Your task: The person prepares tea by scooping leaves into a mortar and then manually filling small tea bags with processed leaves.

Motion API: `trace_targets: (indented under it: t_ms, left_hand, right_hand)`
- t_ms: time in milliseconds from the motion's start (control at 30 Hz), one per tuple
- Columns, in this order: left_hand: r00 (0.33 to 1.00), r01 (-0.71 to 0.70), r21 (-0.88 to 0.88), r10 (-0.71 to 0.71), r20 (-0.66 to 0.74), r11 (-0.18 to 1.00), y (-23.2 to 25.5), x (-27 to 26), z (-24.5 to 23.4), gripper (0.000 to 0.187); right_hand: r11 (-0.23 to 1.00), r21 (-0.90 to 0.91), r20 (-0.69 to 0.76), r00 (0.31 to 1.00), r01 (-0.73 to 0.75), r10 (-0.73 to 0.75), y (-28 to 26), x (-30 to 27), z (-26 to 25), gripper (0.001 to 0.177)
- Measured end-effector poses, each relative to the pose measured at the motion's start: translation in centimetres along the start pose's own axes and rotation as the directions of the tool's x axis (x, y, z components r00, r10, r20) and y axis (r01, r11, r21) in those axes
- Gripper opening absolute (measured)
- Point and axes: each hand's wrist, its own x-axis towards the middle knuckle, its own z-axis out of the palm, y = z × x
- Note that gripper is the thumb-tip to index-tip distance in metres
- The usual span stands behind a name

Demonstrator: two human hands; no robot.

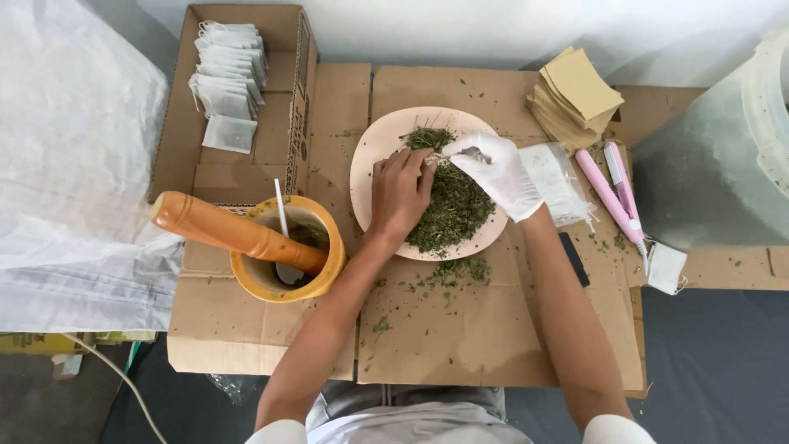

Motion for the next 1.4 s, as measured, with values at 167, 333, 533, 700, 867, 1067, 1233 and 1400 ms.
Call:
trace_targets:
  t_ms: [167, 333, 533, 700, 867, 1067, 1233, 1400]
  left_hand:
    - [0.996, -0.028, -0.045, 0.024, -0.09, 0.999, -0.3, 0.5, 0.3, 0.018]
    - [0.994, -0.033, -0.115, 0.02, -0.111, 0.993, 0.2, -0.1, 0.1, 0.022]
    - [0.992, -0.023, -0.29, -0.014, -0.126, 0.957, 0.0, -0.3, 0.0, 0.015]
    - [0.988, 0.022, -0.275, -0.063, -0.144, 0.961, 0.3, -0.4, -0.6, 0.005]
    - [0.93, 0.204, -0.09, -0.222, -0.293, 0.975, -0.8, 1.4, 1.3, 0.004]
    - [0.908, 0.257, 0.041, -0.226, -0.354, 0.966, -0.4, 4.6, 2.0, 0.008]
    - [0.93, 0.232, 0.112, -0.187, -0.316, 0.966, -1.2, 4.7, 2.2, 0.014]
    - [0.973, 0.214, 0.044, -0.209, -0.101, 0.976, 0.5, 2.4, 0.9, 0.025]
  right_hand:
    - [0.998, -0.003, -0.102, 0.993, -0.061, 0.06, 1.0, -0.7, 0.2, 0.015]
    - [0.997, -0.001, -0.137, 0.988, -0.074, 0.073, 0.3, -1.4, 0.5, 0.015]
    - [1.0, -0.022, -0.221, 0.975, 0.017, -0.021, 1.7, -1.7, 2.1, 0.014]
    - [0.994, -0.069, -0.271, 0.958, 0.082, -0.098, 0.2, -1.5, 2.4, 0.021]
    - [0.985, -0.135, -0.309, 0.94, 0.109, -0.146, 1.6, -1.3, 1.7, 0.023]
    - [0.946, -0.27, -0.275, 0.927, 0.181, -0.256, 1.9, -1.4, 1.6, 0.02]
    - [0.9, -0.393, -0.216, 0.932, 0.191, -0.292, 2.1, -1.5, 0.3, 0.016]
    - [0.907, -0.363, -0.03, 0.971, 0.212, -0.238, -1.3, -1.8, -3.2, 0.024]
